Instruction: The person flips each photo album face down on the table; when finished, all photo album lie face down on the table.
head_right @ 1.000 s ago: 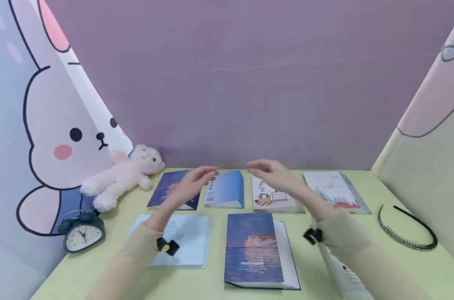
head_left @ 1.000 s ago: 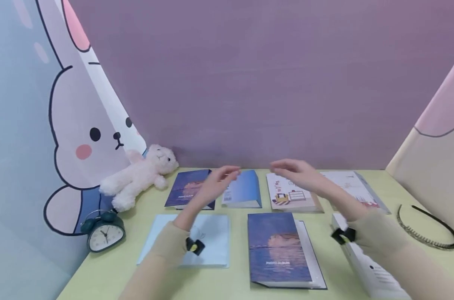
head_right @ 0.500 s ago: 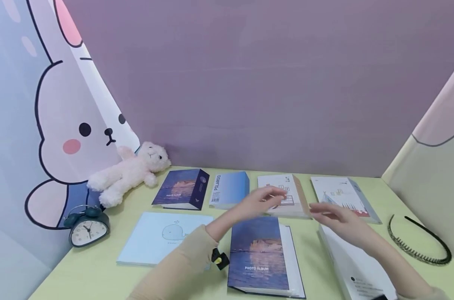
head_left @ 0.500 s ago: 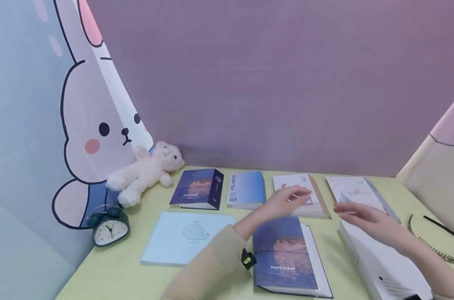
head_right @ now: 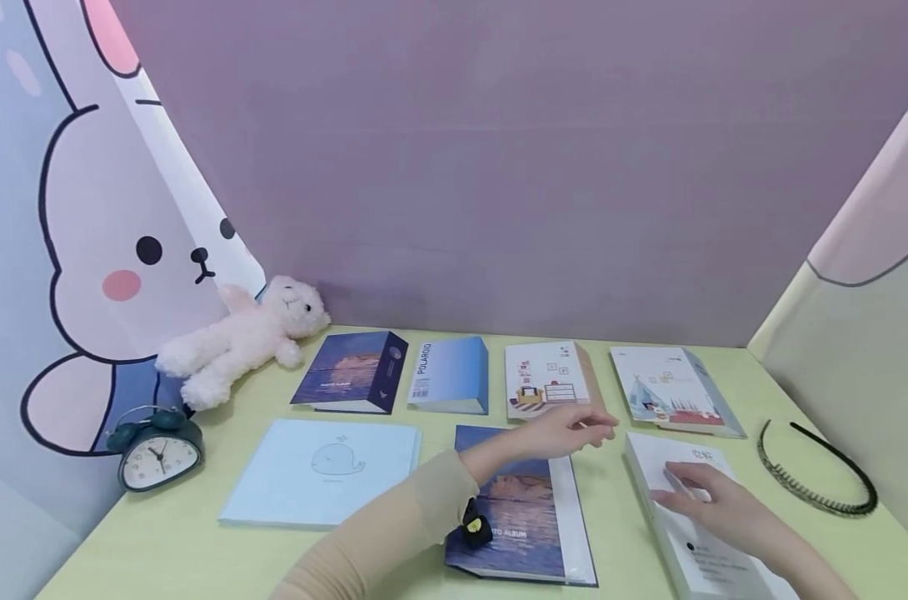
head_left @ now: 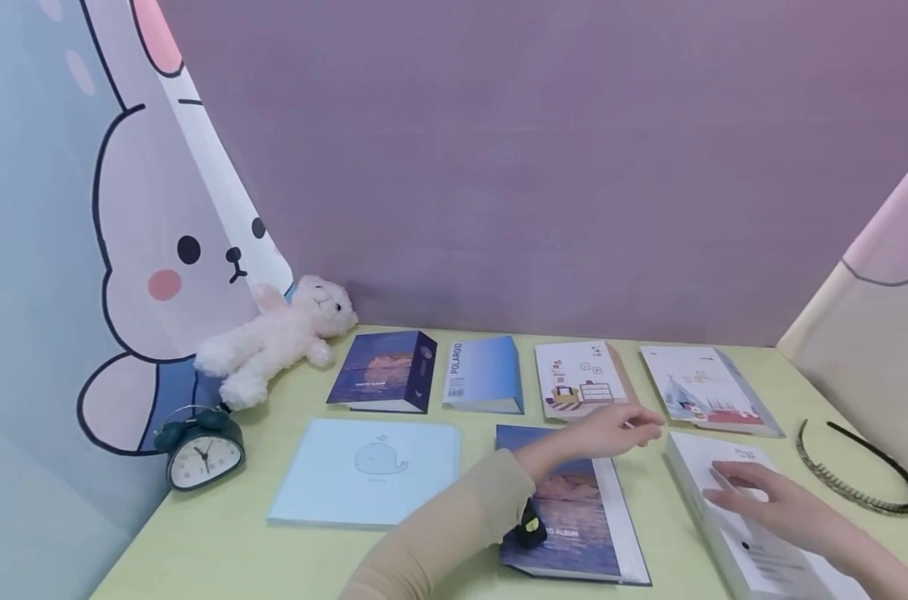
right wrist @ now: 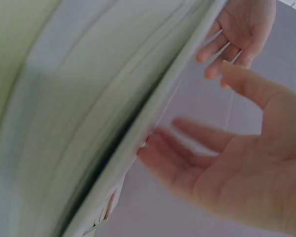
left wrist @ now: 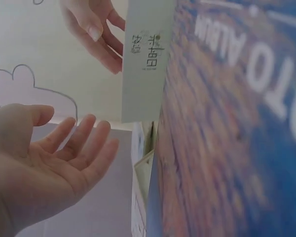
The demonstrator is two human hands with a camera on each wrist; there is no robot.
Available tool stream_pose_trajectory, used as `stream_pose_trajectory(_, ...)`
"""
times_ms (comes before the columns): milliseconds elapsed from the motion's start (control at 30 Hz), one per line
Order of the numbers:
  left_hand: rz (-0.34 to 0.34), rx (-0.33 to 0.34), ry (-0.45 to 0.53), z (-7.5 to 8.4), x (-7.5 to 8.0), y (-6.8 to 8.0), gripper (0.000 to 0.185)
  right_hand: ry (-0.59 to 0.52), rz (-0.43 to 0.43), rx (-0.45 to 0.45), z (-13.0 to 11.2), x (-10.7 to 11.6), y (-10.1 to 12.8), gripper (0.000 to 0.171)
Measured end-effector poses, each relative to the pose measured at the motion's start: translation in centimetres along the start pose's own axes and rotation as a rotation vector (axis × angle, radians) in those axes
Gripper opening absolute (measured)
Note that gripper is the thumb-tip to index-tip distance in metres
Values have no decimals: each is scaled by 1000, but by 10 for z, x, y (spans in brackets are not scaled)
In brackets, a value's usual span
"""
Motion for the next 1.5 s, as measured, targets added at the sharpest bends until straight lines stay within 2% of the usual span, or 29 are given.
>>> stream_pose_trajectory(67,-41,19,25,-2,-7,-1,36,29,34,-2,-1,-2,0,63)
stream_pose_trajectory(200,-152,88,147,-10,-25,-3,40,85,110,14,-8,-5,-3,68)
stream_pose_trajectory(267,-202,121,205,-12,-34,-4,42,130,130,-6,-9,-7,-4,70)
stream_pose_trajectory(333,-232,157,221,-16,-41,-5,44,162,139,-28,-9,-8,-5,72)
stream_pose_trajectory(500,-218,223,242,-20,-48,-13,49,196,175,-8,-12,-5,-2,69)
stream_pose_trajectory(633,-222,241,240,-20,-49,-17,52,178,205,40,-16,-2,0,70)
stream_pose_trajectory(767,-258,262,209,-21,-53,-16,56,137,199,48,-18,-2,2,79)
stream_pose_trajectory(1000,-410,300,264,-18,-73,-9,43,149,201,44,-21,-3,2,81)
stream_pose_trajectory(1233,-376,349,325,-19,-70,-7,45,192,250,67,-26,-4,-1,69)
stream_pose_trajectory(1367,-420,342,331,-17,-74,-5,37,221,269,87,-29,-5,0,65)
stream_pose_trajectory(1500,-464,342,395,-13,-79,-3,67,210,272,94,-29,-1,3,60)
Point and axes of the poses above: each hand's wrist, its own y-axis away from the middle knuckle, its own x-axis out of the back of the hand, z = x × y, the point moved 10 cm from there along -y, towards the middle knuckle, and after that the axes turned 2 degrees about -y, right-handed, at the moved point
